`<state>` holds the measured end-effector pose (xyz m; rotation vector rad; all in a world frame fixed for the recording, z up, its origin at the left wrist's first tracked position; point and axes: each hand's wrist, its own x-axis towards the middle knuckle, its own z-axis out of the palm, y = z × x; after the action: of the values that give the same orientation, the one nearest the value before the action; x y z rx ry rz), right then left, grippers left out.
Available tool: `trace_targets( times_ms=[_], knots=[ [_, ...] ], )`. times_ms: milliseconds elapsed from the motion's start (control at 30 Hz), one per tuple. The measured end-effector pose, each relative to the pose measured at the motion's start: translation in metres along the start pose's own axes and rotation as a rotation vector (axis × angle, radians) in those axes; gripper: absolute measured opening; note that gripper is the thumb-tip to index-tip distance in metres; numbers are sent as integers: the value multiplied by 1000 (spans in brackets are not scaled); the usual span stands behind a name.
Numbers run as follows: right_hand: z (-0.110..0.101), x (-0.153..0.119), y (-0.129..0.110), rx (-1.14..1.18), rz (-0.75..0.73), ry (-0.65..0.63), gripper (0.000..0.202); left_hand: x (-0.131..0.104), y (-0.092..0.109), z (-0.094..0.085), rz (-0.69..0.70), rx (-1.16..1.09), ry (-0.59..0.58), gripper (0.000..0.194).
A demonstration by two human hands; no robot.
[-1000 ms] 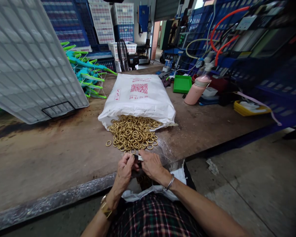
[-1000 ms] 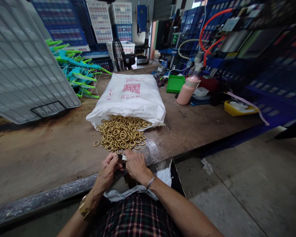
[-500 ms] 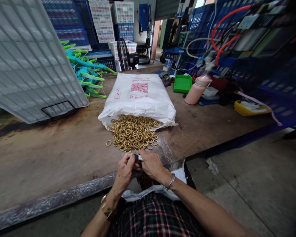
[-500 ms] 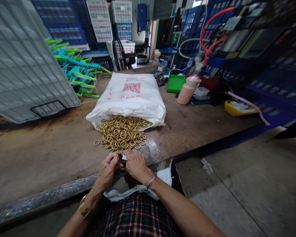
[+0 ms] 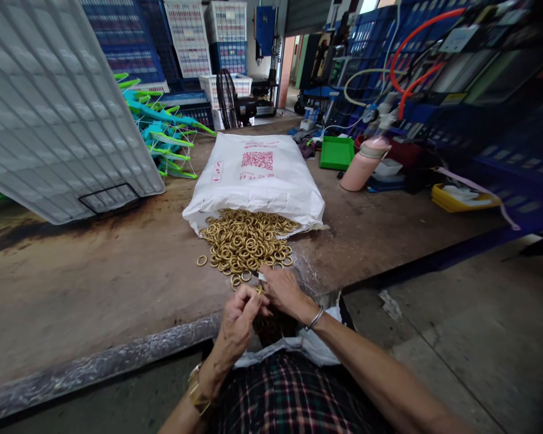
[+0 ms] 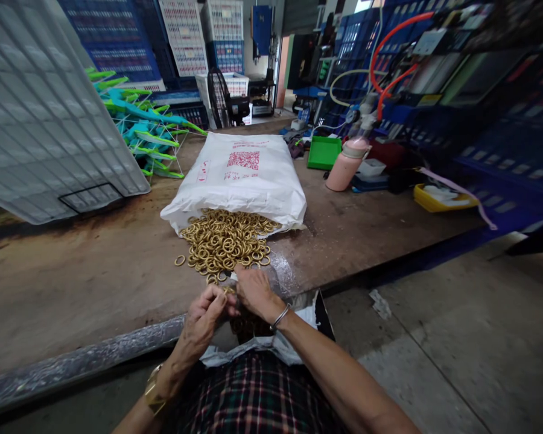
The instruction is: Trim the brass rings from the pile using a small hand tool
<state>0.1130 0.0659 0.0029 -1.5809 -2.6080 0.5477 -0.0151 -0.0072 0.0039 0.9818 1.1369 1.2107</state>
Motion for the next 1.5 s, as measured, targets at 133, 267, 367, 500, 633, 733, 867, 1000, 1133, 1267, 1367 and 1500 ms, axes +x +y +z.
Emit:
trace_targets(
  times_ms=[133, 267, 367, 500, 633, 733, 867, 1000, 1133, 1267, 1367, 1500],
  knots=[
    [0, 2, 1, 337, 30, 125, 15, 3, -2, -3, -65, -266, 27, 31],
    [-1, 1, -9, 855, -22, 36, 26, 5, -4, -8, -95, -437, 13, 26],
    [1, 0, -16, 1157, -52, -184, 28, 4, -4, -9, -85, -445, -1, 25],
    [4, 0, -17, 1302, -21, -285, 18, 2, -6, -9, -95, -408, 13, 25],
    [4, 1, -14, 1129, 33, -56, 8, 2, -5, -8, -195, -468, 84, 30],
    [1, -1, -14, 874, -94, 139, 8, 4, -2, -7, -261, -541, 168, 33],
    [-2, -5, -17, 679, -274, 229, 14, 4, 4, -7, -283, -594, 212, 34],
    [-1, -6, -17, 619, -318, 244, 15, 2, 7, -7, -294, -569, 134, 34],
    [0, -6, -15, 576, -355, 269, 17, 1, 8, -8, -308, -532, 79, 34],
    [0, -8, -17, 654, -341, 274, 17, -1, 8, -9, -312, -521, 82, 36],
    [-2, -7, -21, 803, -215, 206, 18, -1, 6, -9, -250, -474, 98, 35],
    [-4, -3, -24, 984, -20, 109, 29, -1, 1, -9, -102, -193, 213, 35]
  ],
)
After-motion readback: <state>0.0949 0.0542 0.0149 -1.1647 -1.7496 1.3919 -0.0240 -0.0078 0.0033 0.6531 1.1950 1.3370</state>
